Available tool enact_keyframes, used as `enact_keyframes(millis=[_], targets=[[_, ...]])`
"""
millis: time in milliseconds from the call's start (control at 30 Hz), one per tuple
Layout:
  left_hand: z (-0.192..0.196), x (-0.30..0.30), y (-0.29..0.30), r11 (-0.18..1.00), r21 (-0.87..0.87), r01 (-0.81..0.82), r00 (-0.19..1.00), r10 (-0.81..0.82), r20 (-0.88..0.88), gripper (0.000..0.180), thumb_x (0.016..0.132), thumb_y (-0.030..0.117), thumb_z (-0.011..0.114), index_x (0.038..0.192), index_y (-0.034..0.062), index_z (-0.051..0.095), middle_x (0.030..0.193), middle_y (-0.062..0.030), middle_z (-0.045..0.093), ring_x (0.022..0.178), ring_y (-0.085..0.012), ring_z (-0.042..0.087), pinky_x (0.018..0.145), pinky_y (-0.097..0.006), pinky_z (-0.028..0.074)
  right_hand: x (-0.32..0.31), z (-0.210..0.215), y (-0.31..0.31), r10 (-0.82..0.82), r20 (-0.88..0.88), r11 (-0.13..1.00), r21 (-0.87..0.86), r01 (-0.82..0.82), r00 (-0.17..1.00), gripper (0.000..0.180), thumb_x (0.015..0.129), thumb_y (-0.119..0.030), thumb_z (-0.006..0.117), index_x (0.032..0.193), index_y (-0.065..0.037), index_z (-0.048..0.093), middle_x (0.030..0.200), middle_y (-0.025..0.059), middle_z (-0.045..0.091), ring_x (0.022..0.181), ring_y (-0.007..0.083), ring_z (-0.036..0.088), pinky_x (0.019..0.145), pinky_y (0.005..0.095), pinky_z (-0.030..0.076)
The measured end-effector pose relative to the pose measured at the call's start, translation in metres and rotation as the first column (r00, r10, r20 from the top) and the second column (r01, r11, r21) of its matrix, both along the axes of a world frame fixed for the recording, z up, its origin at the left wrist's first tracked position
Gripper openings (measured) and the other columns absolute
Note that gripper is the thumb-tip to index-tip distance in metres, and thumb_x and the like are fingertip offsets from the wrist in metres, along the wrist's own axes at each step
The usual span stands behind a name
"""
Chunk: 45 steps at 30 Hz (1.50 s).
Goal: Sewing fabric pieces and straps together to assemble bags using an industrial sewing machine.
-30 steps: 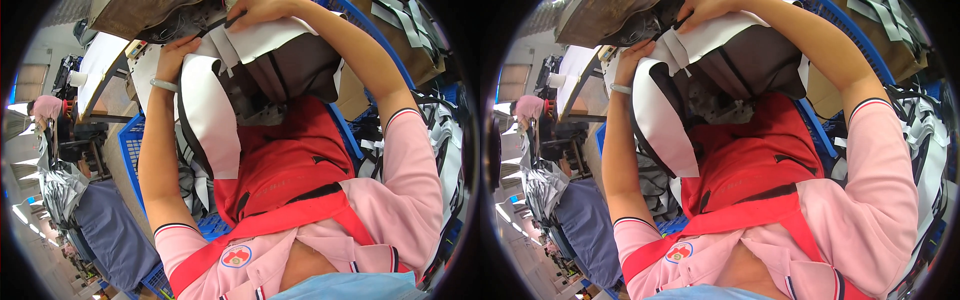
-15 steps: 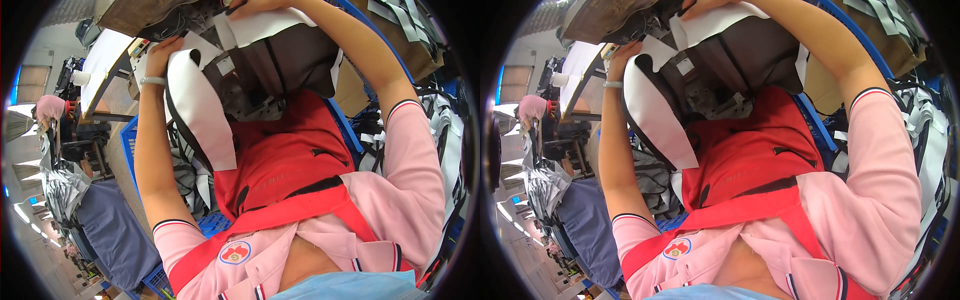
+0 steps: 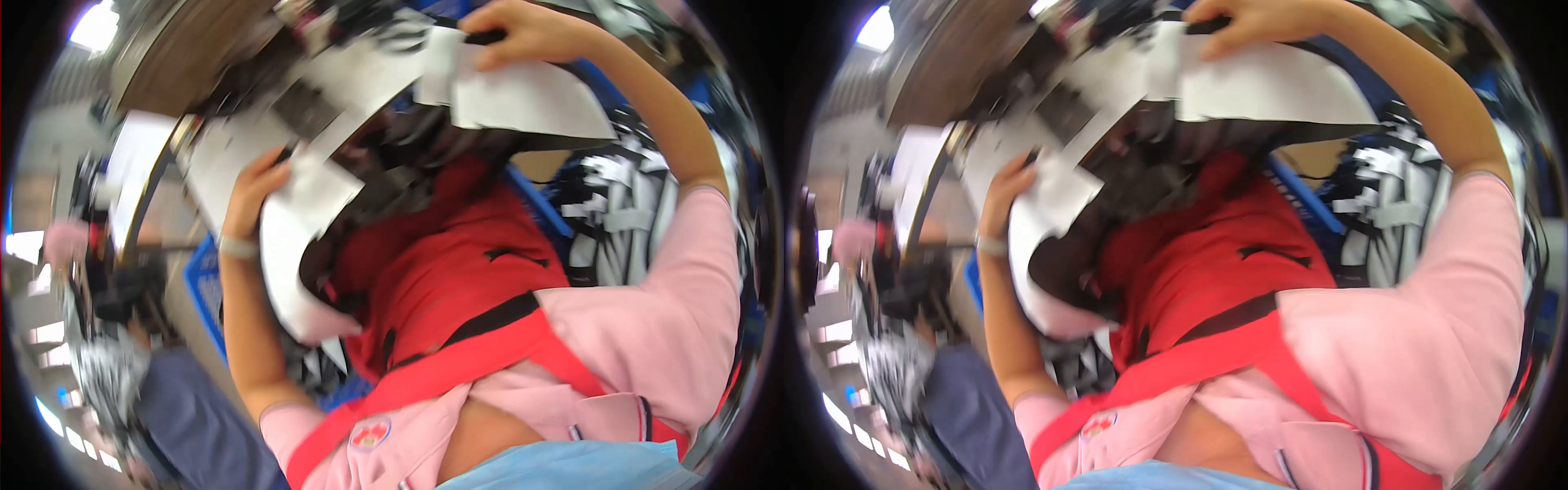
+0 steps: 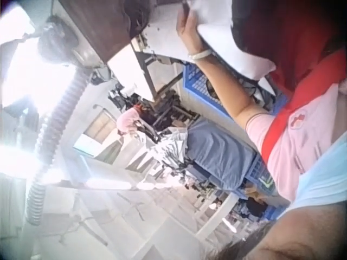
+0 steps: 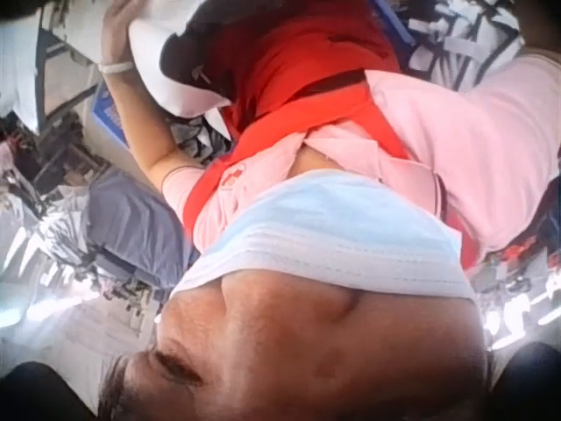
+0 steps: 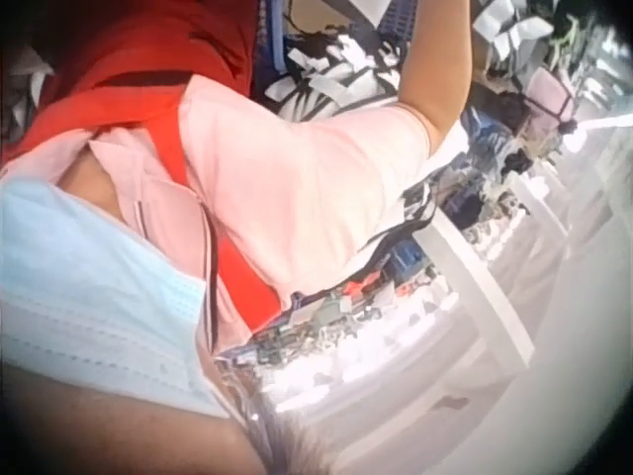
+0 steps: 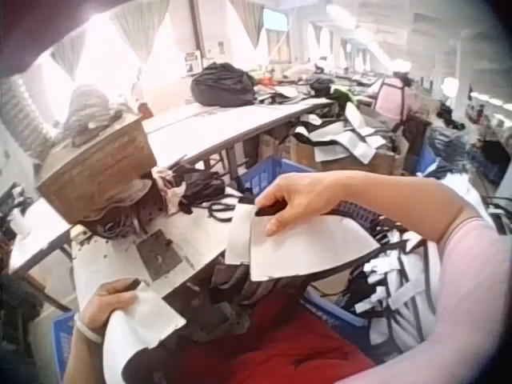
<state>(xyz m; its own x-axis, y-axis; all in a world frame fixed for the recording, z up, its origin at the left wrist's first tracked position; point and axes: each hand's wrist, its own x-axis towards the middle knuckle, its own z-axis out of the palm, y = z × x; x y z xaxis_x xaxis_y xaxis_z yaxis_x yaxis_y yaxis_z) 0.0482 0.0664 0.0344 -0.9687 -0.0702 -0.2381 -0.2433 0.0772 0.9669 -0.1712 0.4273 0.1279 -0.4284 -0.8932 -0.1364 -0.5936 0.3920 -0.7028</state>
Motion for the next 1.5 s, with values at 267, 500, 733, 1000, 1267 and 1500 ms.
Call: enact_keyframes(millis=[267,500,733,1000,1267,1500], targets=[[-0.017,-0.003,0.029,0.989,0.147,-0.003,0.997,-0.009,0.082,0.036,0.085,0.009,0.062,0.119,-0.0036,0.06,0.103,-0.0068,0.067,0.089,-0.015,0.063,0.082,-0.027,0.049,-0.179,0.068,0.167,-0.726,-0.47,0.679,-0.607,0.414,0.502,0.027,0.081,-0.024,0.07,0.095,-0.001,0.068,0.077,0.0116,0.067,0.071,0.0146,0.059,0.067,0.0315,0.047],[-0.032,-0.016,0.052,0.992,0.125,0.027,0.993,-0.041,0.111,0.036,0.085,0.009,0.061,0.119,-0.0025,0.061,0.103,-0.0057,0.067,0.09,-0.0143,0.062,0.083,-0.026,0.048,-0.279,0.122,0.283,-0.929,-0.041,-0.018,-0.988,0.155,-0.367,0.04,0.083,-0.028,0.067,0.114,-0.003,0.06,0.102,0.0215,0.066,0.095,0.0367,0.063,0.079,0.043,0.049],[-0.03,-0.008,0.069,0.998,0.056,-0.033,0.98,0.022,0.198,0.035,0.085,0.006,0.063,0.119,-0.0003,0.063,0.103,-0.0046,0.067,0.087,-0.0114,0.061,0.081,-0.024,0.048,-0.326,-0.027,0.204,-0.98,-0.063,0.196,-0.437,0.878,0.188,0.032,0.083,-0.018,0.068,0.108,0.001,0.063,0.091,0.01,0.067,0.074,0.0169,0.064,0.065,0.0318,0.054],[-0.04,-0.015,0.054,0.996,0.054,-0.072,0.987,0.064,0.151,0.037,0.085,0.007,0.065,0.121,-0.0021,0.062,0.106,-0.0054,0.067,0.091,-0.0117,0.061,0.083,-0.024,0.047,-0.194,-0.13,-0.007,-0.219,-0.322,0.941,-0.319,0.112,0.921,0.024,0.088,-0.022,0.061,0.104,-0.006,0.069,0.095,0.013,0.069,0.088,0.0239,0.067,0.08,0.0336,0.051],[-0.037,-0.011,0.051,0.981,0.138,-0.137,0.985,0.12,0.123,0.035,0.085,0.008,0.066,0.119,-0.0018,0.063,0.103,-0.0032,0.066,0.086,-0.0093,0.06,0.079,-0.022,0.047,-0.114,-0.152,-0.128,-0.191,-0.576,0.973,-0.216,0.078,0.795,0.023,0.086,-0.026,0.063,0.099,-0.01,0.072,0.106,0.0135,0.065,0.1,0.0331,0.062,0.088,0.0413,0.049],[-0.032,0.029,0.03,0.965,0.071,-0.254,0.966,0.25,0.066,0.036,0.086,0.01,0.066,0.119,-0.0025,0.063,0.103,-0.0045,0.067,0.088,-0.0102,0.06,0.08,-0.022,0.047,-0.121,-0.17,-0.135,-0.282,-0.605,0.949,-0.06,0.31,0.744,0.037,0.078,-0.009,0.061,0.115,-0.014,0.063,0.111,0.0158,0.063,0.107,0.0322,0.06,0.09,0.0417,0.049]])
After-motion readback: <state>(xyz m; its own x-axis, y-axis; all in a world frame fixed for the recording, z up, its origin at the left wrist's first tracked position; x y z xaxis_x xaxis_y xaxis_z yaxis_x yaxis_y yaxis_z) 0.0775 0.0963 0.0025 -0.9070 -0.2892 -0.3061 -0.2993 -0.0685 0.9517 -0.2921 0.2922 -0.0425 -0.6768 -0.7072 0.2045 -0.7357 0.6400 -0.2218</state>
